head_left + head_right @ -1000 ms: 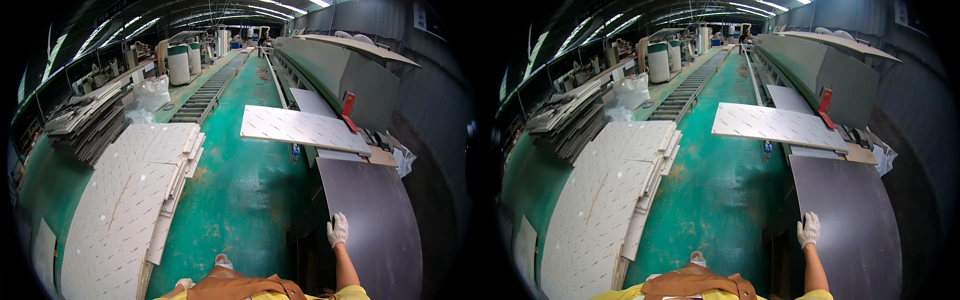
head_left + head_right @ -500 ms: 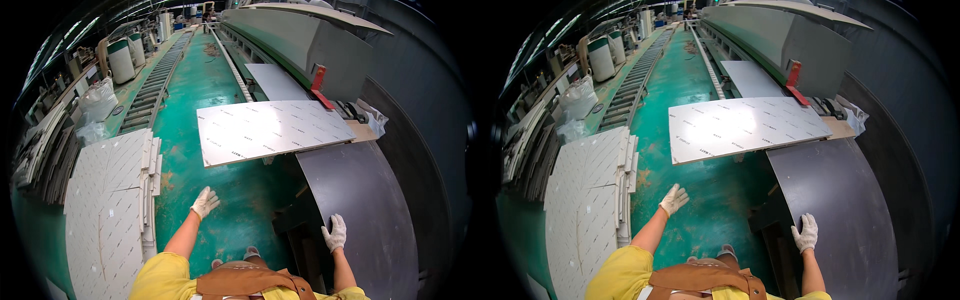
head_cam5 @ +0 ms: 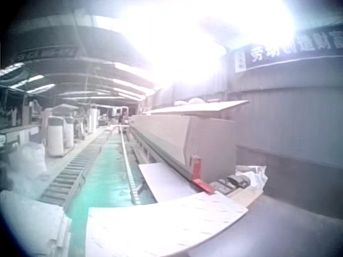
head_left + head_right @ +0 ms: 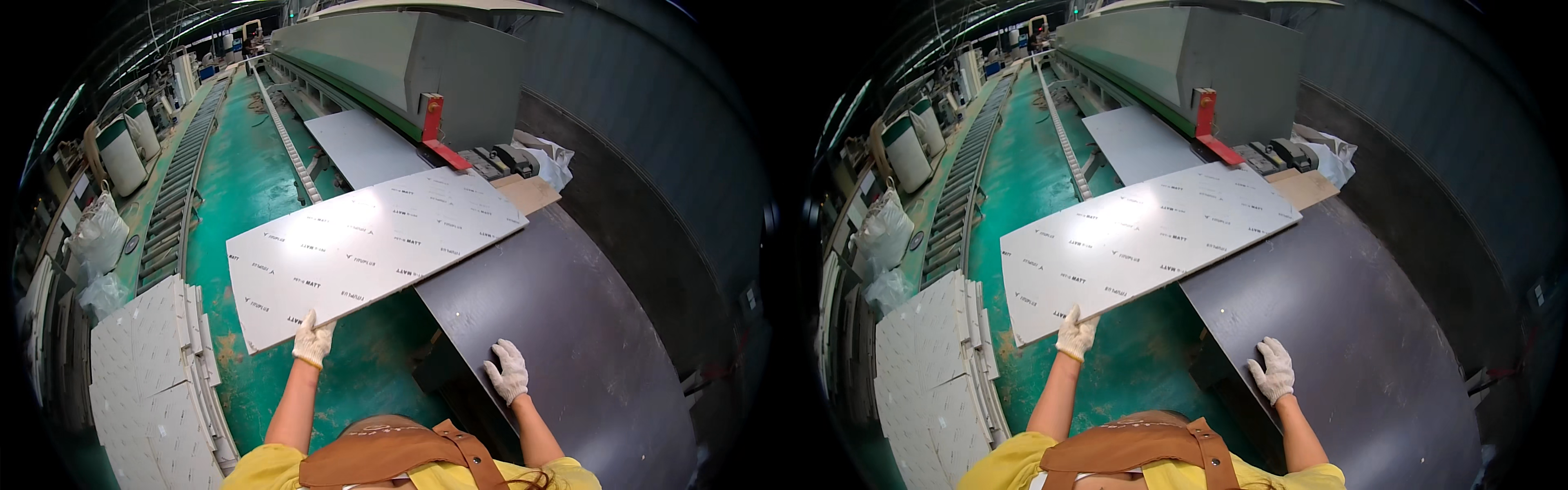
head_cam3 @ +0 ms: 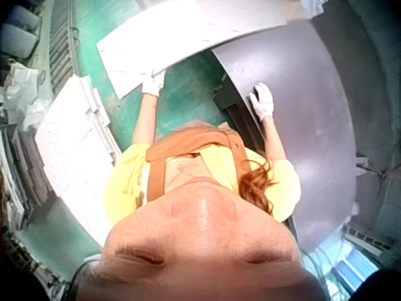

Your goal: The person picks up large boards one at a time and places them onto a conveyor belt for processing.

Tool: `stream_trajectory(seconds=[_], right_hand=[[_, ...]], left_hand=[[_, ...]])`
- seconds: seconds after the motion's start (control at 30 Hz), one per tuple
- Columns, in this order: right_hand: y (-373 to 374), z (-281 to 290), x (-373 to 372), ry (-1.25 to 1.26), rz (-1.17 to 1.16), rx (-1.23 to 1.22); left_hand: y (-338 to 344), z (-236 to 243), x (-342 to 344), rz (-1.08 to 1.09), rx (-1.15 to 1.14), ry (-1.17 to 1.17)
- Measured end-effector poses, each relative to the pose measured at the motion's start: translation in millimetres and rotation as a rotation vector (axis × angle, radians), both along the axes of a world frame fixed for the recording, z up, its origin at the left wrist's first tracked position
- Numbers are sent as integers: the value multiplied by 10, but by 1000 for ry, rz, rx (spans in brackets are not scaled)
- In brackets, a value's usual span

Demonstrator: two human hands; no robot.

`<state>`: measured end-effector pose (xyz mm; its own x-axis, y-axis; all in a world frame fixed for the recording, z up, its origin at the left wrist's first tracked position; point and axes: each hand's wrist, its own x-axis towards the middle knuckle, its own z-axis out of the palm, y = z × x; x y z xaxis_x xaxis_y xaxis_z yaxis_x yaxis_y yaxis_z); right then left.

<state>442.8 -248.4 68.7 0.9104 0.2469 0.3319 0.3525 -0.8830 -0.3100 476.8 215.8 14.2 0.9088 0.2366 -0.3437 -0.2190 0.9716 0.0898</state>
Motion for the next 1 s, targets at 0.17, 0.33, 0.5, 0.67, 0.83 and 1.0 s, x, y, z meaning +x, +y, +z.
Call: stream_trajectory(seconds=[0.17,0.33,0.5,0.67,0.83,1.0], right_hand=[[-300,138,1015,-123,-270,170],[-594,341,2003,-93,-485,-52],[-26,406,2309,334,-348,-219],[-665,67,2648,418,-367,136],[-514,115,2563,370,-325,419],[-144,282,1782,277,-409,351]], left_hand=[[-25,184,-779,70,76,45],[380,37,-1534,175,226,192],[638,-52,-2040,328,276,212],[638,-422,-2131,319,276,166],[411,-799,-2163,328,-10,50],[551,-787,-2758,350,-117,194]])
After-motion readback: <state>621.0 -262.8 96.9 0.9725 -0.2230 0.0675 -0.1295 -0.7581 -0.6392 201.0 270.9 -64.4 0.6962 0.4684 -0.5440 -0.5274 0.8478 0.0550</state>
